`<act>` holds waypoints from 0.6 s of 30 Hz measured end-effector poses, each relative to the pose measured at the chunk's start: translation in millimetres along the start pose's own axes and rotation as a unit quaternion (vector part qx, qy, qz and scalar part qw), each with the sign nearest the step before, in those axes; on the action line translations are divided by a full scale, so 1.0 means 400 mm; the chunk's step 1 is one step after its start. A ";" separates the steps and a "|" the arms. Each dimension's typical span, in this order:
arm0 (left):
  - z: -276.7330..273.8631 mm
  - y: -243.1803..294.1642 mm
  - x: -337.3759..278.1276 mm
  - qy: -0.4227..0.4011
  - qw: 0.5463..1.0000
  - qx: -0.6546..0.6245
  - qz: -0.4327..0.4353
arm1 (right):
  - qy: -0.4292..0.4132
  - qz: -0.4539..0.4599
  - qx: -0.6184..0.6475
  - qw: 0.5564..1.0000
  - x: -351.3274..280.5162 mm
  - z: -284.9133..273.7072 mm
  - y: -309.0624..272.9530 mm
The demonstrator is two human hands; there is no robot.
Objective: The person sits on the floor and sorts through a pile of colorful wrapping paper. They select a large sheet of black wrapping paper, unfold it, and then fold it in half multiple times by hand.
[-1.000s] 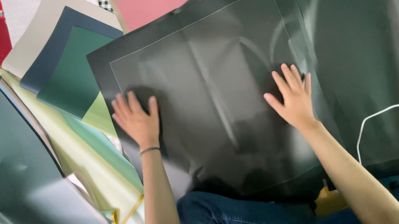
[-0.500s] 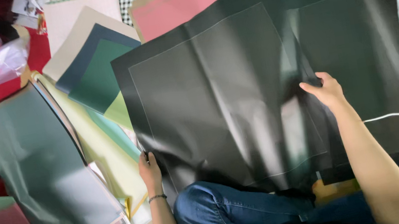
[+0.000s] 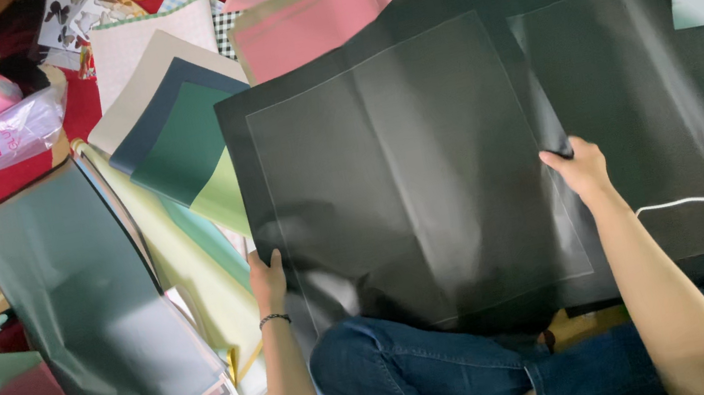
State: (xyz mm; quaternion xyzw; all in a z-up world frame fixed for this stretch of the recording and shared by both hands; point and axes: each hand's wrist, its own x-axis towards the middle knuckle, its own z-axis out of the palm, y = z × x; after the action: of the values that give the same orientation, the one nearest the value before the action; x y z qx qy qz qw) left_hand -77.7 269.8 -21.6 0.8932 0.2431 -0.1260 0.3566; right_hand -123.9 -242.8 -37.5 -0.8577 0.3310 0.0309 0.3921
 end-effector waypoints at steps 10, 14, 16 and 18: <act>-0.021 0.009 -0.021 0.003 0.998 0.055 -0.022 | -0.016 0.037 -0.066 0.997 -0.029 0.006 0.103; -0.046 -0.007 -0.031 -0.046 0.998 -0.041 -0.023 | 0.026 -0.017 -0.040 0.999 -0.042 0.017 0.093; -0.052 0.001 -0.044 -0.045 0.995 -0.077 -0.038 | 0.046 -0.031 -0.045 0.997 -0.051 0.017 0.085; -0.054 0.026 -0.030 -0.040 0.991 -0.118 -0.042 | 0.077 -0.050 -0.045 0.995 -0.050 0.013 0.068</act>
State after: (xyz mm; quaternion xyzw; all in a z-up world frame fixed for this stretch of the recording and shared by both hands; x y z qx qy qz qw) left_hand -81.3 274.4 4.5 0.8279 0.2794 -0.1468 0.4636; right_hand -154.5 -241.3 -52.6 -0.8899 0.3150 -0.0398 0.3274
